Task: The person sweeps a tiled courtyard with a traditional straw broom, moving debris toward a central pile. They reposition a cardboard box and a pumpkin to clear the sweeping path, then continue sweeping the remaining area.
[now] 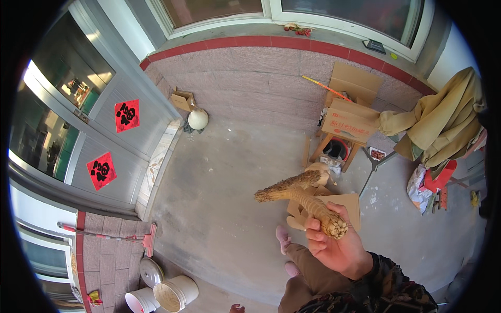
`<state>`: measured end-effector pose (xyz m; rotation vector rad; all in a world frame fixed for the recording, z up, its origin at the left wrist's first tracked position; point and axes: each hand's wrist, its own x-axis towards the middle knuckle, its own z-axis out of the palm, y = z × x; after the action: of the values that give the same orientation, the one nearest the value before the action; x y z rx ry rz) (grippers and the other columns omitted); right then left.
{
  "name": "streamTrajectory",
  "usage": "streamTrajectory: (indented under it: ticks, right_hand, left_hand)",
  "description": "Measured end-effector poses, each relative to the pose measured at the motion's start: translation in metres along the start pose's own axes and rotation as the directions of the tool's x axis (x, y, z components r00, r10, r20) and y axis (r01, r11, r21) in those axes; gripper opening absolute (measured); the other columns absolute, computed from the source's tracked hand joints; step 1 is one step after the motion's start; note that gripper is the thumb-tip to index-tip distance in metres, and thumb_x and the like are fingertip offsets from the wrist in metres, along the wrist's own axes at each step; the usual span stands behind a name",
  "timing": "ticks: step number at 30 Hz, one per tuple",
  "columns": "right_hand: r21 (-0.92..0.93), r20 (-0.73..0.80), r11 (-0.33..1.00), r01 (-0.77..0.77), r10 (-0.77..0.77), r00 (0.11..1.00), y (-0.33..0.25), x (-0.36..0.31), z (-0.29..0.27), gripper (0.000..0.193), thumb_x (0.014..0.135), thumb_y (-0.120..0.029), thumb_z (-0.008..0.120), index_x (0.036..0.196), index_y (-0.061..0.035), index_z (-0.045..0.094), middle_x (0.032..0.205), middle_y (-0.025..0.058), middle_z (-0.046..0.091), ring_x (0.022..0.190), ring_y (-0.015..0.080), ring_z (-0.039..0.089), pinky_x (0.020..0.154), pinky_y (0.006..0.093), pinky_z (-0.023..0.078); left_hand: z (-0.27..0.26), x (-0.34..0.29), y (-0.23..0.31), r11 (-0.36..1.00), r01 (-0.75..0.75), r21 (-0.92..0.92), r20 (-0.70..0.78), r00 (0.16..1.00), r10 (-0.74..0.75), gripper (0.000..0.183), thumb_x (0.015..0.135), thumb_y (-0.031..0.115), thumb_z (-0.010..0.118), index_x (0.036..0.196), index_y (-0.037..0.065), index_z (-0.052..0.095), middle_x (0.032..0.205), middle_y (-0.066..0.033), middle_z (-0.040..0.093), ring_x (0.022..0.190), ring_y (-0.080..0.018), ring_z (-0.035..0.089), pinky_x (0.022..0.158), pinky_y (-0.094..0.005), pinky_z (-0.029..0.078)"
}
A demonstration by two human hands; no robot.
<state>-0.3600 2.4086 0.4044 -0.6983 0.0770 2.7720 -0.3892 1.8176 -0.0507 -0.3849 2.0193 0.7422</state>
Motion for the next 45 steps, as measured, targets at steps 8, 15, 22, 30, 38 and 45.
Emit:
streamTrajectory:
  ticks: [8, 15, 22, 30, 38, 45]
  right_hand:
    - [0.263, 0.034, 0.963, -0.066, 0.059, 0.998, -0.039, 0.276, -0.001, 0.029, 0.09, -0.032, 0.044, 0.079, -0.0044, 0.047, 0.072, 0.0057, 0.054, 0.054, 0.0126, 0.046, 0.047, 0.0227, 0.039]
    - [0.424, -0.037, 0.901, 0.094, -0.086, 0.996, -0.089, 0.469, -0.038, 0.023, 0.089, -0.022, 0.039, 0.075, -0.0041, 0.046, 0.067, 0.0073, 0.051, 0.051, 0.0122, 0.043, 0.046, 0.0233, 0.037]
    - [0.523, -0.078, 0.79, 0.319, -0.329, 0.941, -0.156, 0.604, -0.012, 0.026, 0.091, -0.023, 0.039, 0.083, 0.0001, 0.046, 0.073, 0.009, 0.052, 0.053, 0.013, 0.047, 0.047, 0.0235, 0.04]
    - [0.46, -0.074, 0.776, 0.431, -0.45, 0.89, -0.268, 0.694, -0.001, 0.037, 0.096, -0.034, 0.035, 0.088, -0.0003, 0.047, 0.076, 0.0105, 0.052, 0.06, 0.0147, 0.051, 0.053, 0.0226, 0.046]
    - [-0.07, -0.207, 0.889, 0.452, -0.457, 0.865, -0.244, 0.648, -0.077, 0.028, 0.093, -0.032, 0.043, 0.093, -0.005, 0.049, 0.081, 0.0113, 0.061, 0.063, 0.0158, 0.055, 0.056, 0.0262, 0.048]
    - [-0.617, -0.538, 0.783, -0.081, -0.345, 0.769, -0.161, 0.475, -0.195, 0.023, 0.088, -0.028, 0.049, 0.097, -0.0062, 0.051, 0.081, 0.0072, 0.062, 0.067, 0.0144, 0.058, 0.057, 0.027, 0.049]
  left_hand:
    - [-0.051, 0.045, 0.118, 0.921, -0.22, 0.323, -0.055, 0.967, 0.25, 0.041, 0.079, 0.028, 0.064, 0.107, 0.001, 0.053, 0.072, -0.0122, 0.064, 0.064, -0.0199, 0.062, 0.059, -0.0329, 0.051]
    - [-0.097, 0.078, 0.182, 0.934, -0.136, 0.331, -0.024, 0.988, 0.152, 0.033, 0.081, 0.018, 0.062, 0.109, 0.005, 0.051, 0.068, -0.0089, 0.063, 0.057, -0.0169, 0.06, 0.053, -0.031, 0.049]
    - [-0.156, 0.172, 0.267, 0.961, -0.143, 0.238, 0.18, 0.978, 0.101, 0.032, 0.085, 0.024, 0.06, 0.112, 0.009, 0.05, 0.07, -0.008, 0.064, 0.059, -0.0164, 0.06, 0.058, -0.0304, 0.05]
    - [-0.242, 0.319, 0.407, 0.742, -0.544, 0.391, 0.389, 0.829, 0.402, 0.045, 0.085, 0.023, 0.061, 0.123, 0.011, 0.04, 0.081, -0.0089, 0.061, 0.069, -0.0197, 0.058, 0.068, -0.035, 0.047]
    - [-0.251, 0.38, 0.57, 0.509, -0.602, 0.615, 0.475, 0.798, 0.371, 0.037, 0.081, 0.019, 0.062, 0.113, 0.007, 0.048, 0.071, -0.0097, 0.062, 0.06, -0.0178, 0.059, 0.055, -0.0339, 0.048]
    - [-0.136, 0.373, 0.728, 0.671, -0.502, 0.546, 0.512, 0.834, 0.207, 0.029, 0.079, 0.004, 0.057, 0.106, -0.001, 0.049, 0.074, -0.0138, 0.06, 0.058, -0.0213, 0.063, 0.052, -0.0317, 0.055]
